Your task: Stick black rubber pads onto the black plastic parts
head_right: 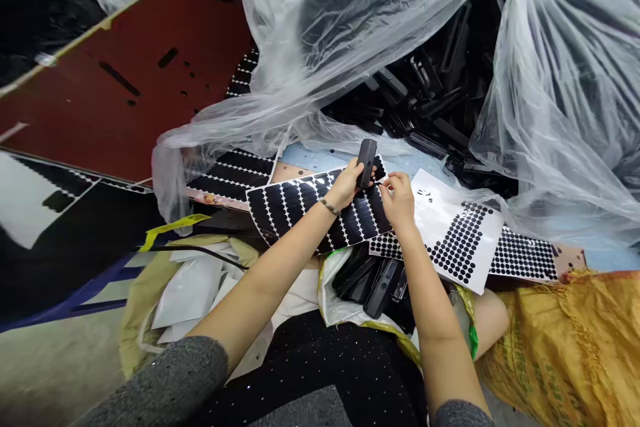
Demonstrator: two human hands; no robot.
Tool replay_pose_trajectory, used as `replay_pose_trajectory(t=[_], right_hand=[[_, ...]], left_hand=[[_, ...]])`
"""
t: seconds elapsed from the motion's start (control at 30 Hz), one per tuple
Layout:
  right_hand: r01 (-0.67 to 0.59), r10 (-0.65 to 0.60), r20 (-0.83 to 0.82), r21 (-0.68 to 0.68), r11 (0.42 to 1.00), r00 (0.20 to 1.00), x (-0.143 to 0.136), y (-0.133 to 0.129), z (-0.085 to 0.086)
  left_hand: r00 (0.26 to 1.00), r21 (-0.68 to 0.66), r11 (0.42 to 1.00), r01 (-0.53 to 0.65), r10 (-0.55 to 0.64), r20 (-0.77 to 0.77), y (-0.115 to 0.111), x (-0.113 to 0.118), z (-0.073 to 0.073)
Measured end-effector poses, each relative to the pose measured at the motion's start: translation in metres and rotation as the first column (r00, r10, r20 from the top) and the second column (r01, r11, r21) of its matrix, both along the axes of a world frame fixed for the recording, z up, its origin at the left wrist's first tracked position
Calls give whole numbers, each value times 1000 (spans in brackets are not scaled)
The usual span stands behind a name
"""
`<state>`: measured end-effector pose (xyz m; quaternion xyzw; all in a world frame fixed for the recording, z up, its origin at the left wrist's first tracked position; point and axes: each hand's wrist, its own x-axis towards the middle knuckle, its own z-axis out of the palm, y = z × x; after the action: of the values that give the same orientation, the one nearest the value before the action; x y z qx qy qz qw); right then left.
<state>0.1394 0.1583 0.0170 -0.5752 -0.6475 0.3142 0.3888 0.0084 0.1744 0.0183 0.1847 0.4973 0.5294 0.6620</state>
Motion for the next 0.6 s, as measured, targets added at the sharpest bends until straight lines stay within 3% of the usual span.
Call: replay_pose_trajectory(t=[0.1, 0.2, 0.27, 0.37, 0.6], right_hand=[[79, -126, -427, -126, 989, 896, 4, -16, 9], [37, -187, -664, -234, 972, 724, -4, -32, 23], [8, -164, -717, -216, 976, 677, -13, -40, 32], [-18, -118, -730, -175, 984, 674, -22, -49, 42], [-9, -52, -648, -91, 996, 760, -19, -57, 47]], left_hand=[[982, 149, 989, -8, -20, 187, -25, -10, 3], [951, 274, 959, -73, -16, 310, -57, -17, 9], [954, 305, 947, -99, 3, 300, -73, -18, 13], [970, 341, 934, -108, 24, 241, -87, -17, 18], [986, 447, 888, -109, 40, 160, -92, -11, 19]])
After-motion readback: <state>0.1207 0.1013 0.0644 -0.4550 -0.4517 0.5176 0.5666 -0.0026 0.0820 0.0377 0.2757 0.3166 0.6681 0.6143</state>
